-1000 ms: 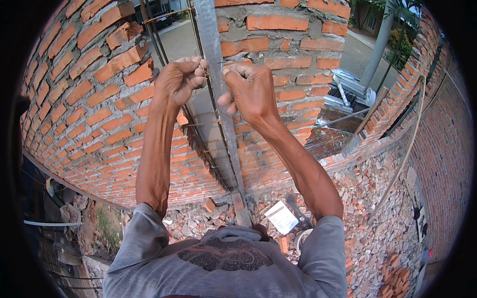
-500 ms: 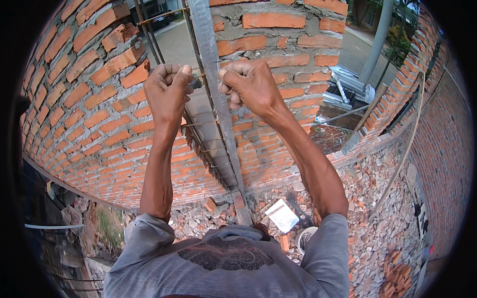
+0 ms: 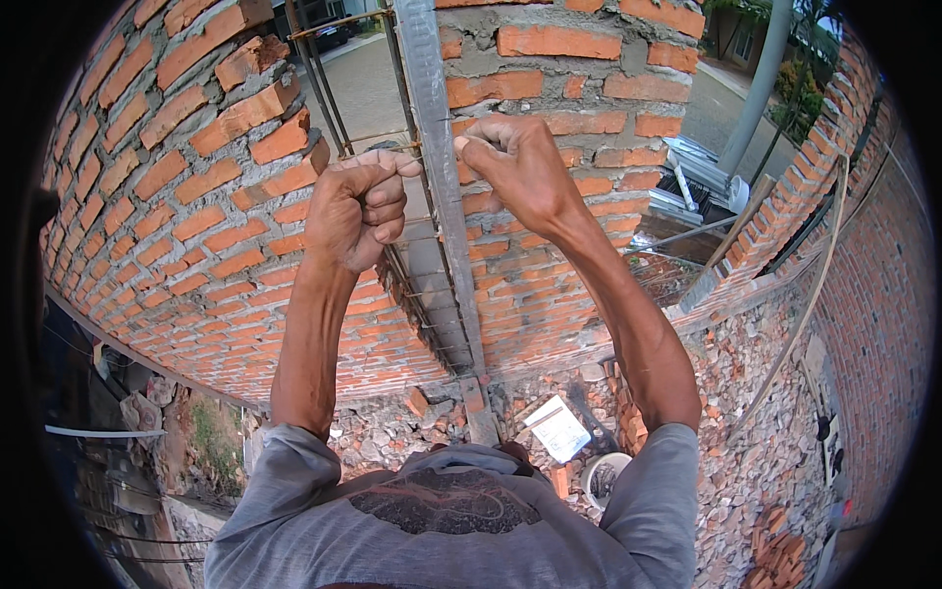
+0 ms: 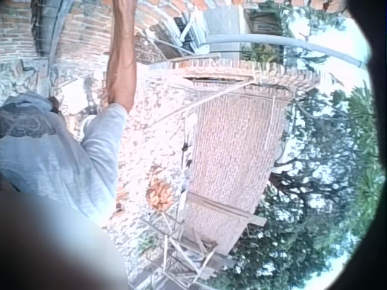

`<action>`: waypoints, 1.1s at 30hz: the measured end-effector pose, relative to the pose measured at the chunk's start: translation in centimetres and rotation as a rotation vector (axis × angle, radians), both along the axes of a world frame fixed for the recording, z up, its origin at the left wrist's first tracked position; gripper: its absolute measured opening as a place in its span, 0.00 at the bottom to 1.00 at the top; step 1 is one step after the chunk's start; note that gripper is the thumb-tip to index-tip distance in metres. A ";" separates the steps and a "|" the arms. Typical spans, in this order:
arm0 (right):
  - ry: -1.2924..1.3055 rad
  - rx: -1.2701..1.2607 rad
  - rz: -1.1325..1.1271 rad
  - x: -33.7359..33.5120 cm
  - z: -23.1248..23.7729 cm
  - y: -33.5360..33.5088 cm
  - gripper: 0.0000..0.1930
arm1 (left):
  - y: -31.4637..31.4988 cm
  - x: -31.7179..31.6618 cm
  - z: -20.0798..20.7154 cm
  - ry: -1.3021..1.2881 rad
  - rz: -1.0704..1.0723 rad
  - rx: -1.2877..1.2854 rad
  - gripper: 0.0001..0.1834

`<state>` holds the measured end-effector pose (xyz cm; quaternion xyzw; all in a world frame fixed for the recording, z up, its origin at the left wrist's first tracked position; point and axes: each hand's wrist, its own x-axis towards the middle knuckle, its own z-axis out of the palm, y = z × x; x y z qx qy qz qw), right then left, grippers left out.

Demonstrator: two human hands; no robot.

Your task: The person secures a vertical metal frame to a brick wall using wire ties. They wrap wire around the frame and wall, twist it tight, and use a wooden stick to adjust the frame's position.

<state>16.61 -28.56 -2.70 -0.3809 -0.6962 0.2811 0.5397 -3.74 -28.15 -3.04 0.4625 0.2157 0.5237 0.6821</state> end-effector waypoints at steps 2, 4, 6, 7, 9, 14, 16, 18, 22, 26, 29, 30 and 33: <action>-0.008 0.018 -0.018 0.6 0.1 0.4 0.13 | 0.6 -0.8 0.4 0.101 0.032 0.061 0.10; -0.075 0.071 -0.093 1.5 0.4 0.8 0.14 | 1.4 -0.7 0.6 0.196 0.121 0.138 0.08; -0.132 0.137 -0.163 2.4 0.8 1.1 0.14 | 2.4 -0.8 1.1 0.248 0.224 0.177 0.07; -0.130 0.106 -0.175 2.8 0.9 1.2 0.14 | 2.8 -0.9 1.4 0.272 0.271 0.217 0.08; -0.134 0.034 -0.239 3.2 1.0 1.2 0.13 | 3.6 -0.8 1.8 0.326 0.334 0.215 0.11; -0.128 0.052 -0.142 2.2 0.6 1.0 0.20 | 4.5 -0.8 1.8 0.334 0.347 0.223 0.13; -0.147 -0.038 -0.101 1.6 0.7 1.0 0.26 | 4.6 -0.9 1.5 0.332 0.354 0.232 0.13; -0.133 -0.157 -0.056 1.3 1.1 0.8 0.30 | 4.8 -1.0 1.3 0.330 0.356 0.234 0.14; 0.039 -0.347 0.163 0.9 1.8 1.0 0.21 | 5.2 -1.2 1.1 0.334 0.351 0.228 0.15; 0.175 -0.400 0.283 0.7 1.7 1.3 0.16 | 5.5 -1.4 1.2 0.316 0.325 0.253 0.15; 0.170 -0.377 0.285 0.6 1.6 1.8 0.13 | 5.8 -1.6 1.4 0.345 0.345 0.260 0.13; 0.153 -0.366 0.264 0.6 1.6 1.9 0.12 | 5.9 -1.6 1.5 0.354 0.353 0.247 0.13; 0.184 -0.368 0.278 0.4 1.6 2.0 0.14 | 6.3 -1.7 1.7 0.367 0.351 0.257 0.12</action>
